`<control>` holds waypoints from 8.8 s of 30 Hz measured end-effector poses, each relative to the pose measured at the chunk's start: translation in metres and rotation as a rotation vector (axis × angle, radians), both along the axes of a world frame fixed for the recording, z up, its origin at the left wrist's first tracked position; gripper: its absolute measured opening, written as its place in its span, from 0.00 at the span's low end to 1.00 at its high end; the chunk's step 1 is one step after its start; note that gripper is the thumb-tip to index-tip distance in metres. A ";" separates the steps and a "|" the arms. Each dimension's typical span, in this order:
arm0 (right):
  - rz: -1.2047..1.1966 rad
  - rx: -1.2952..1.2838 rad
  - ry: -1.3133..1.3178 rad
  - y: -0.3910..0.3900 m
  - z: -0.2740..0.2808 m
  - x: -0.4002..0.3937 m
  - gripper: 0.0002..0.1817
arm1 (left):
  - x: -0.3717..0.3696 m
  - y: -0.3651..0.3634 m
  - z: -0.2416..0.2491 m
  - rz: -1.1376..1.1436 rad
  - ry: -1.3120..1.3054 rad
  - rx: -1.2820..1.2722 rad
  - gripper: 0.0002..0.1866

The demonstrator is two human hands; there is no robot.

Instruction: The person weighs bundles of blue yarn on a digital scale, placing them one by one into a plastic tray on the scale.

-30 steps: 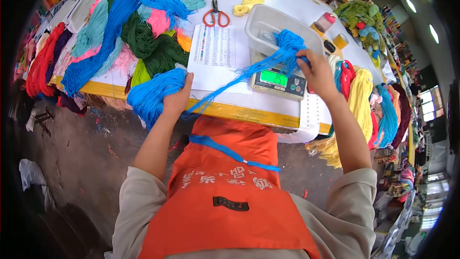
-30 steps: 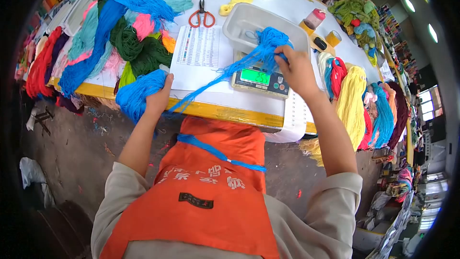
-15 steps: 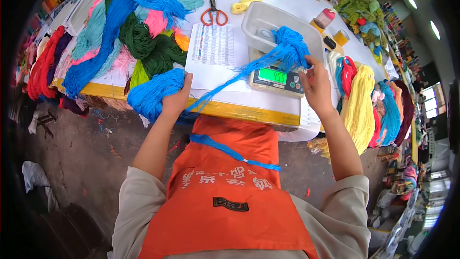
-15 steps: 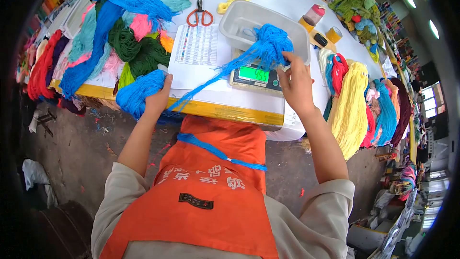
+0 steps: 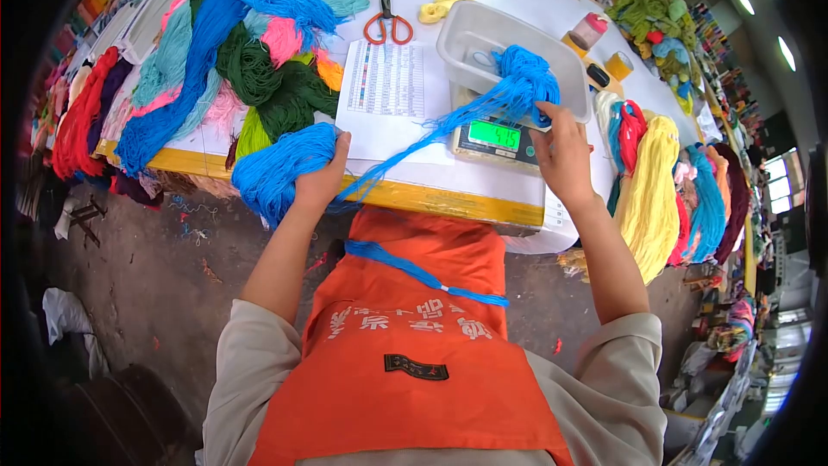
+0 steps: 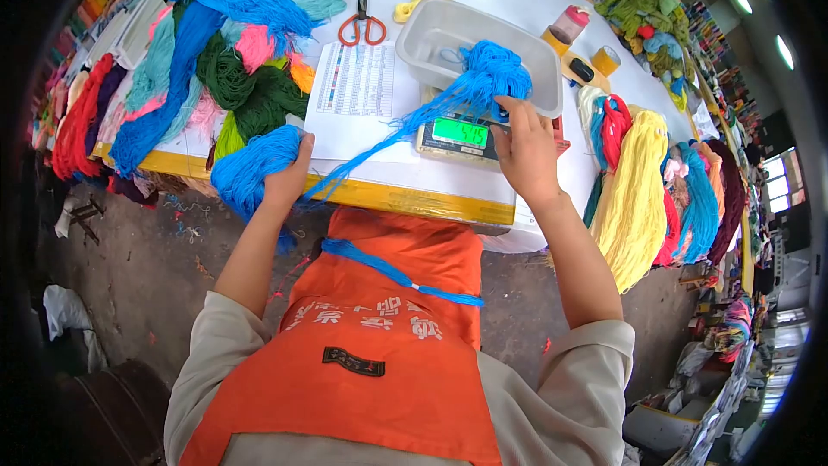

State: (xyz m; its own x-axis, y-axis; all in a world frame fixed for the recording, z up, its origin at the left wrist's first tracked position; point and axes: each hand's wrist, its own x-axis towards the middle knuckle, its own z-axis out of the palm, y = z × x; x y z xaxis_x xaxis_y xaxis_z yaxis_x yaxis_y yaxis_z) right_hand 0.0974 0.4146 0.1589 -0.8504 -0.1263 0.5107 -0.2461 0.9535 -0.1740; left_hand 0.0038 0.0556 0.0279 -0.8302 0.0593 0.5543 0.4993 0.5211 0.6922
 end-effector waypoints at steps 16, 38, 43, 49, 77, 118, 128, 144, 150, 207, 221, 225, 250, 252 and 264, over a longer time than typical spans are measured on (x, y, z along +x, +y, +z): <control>0.004 -0.010 -0.003 -0.001 -0.026 0.002 0.24 | 0.005 0.002 0.007 -0.001 0.095 -0.086 0.10; 0.001 -0.021 -0.011 -0.006 -0.046 -0.004 0.21 | 0.003 0.001 0.001 -0.019 -0.006 -0.015 0.10; -0.023 -0.064 -0.073 -0.004 -0.042 -0.002 0.21 | 0.002 0.000 0.002 -0.020 -0.004 -0.057 0.10; 0.047 0.019 0.018 -0.011 -0.039 -0.003 0.23 | 0.003 0.003 0.001 -0.021 0.055 -0.009 0.11; 0.076 -0.436 -0.105 -0.008 -0.040 0.010 0.11 | 0.003 0.003 0.001 -0.010 0.071 -0.034 0.12; 0.246 -1.555 -0.129 -0.015 0.022 0.071 0.10 | 0.001 0.000 -0.005 0.002 0.073 -0.093 0.12; 0.242 -1.595 -0.317 -0.063 -0.008 0.083 0.10 | 0.000 -0.004 -0.005 -0.088 0.068 -0.024 0.10; 0.256 -1.557 -0.311 -0.063 0.005 0.107 0.10 | 0.061 0.014 0.064 -0.244 -0.483 0.826 0.13; 0.326 -1.552 -0.340 -0.075 0.010 0.105 0.11 | 0.106 0.042 0.106 -0.680 -0.695 0.914 0.25; -0.322 -0.810 0.345 0.092 0.052 0.217 0.08 | 0.082 -0.070 0.152 -0.787 -0.521 0.624 0.21; -0.204 -0.596 -0.090 -0.015 0.077 0.212 0.04 | 0.084 -0.029 0.131 -0.938 -0.596 0.706 0.34; 0.176 -0.335 -0.301 -0.067 0.062 0.164 0.04 | 0.112 0.041 0.132 -1.157 -0.674 0.499 0.32; 0.147 -0.829 -0.583 -0.062 0.016 0.143 0.04 | 0.136 0.092 0.106 -1.142 -0.698 0.211 0.19; 0.111 -0.963 -0.664 -0.053 0.007 0.138 0.05 | 0.138 0.091 0.102 -1.093 -0.738 0.328 0.18; -0.335 -0.787 -0.498 0.043 -0.084 0.081 0.11 | 0.127 0.091 0.094 -1.086 -0.701 0.293 0.17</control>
State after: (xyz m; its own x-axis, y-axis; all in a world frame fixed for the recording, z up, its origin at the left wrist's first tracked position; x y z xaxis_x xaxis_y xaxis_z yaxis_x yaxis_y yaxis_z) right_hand 0.1783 0.4572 0.0752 -0.9208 0.3817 -0.0800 0.2884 0.5282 -0.7986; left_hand 0.1307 0.1462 0.1223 -0.5513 0.8231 0.1363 0.0577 -0.1253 0.9904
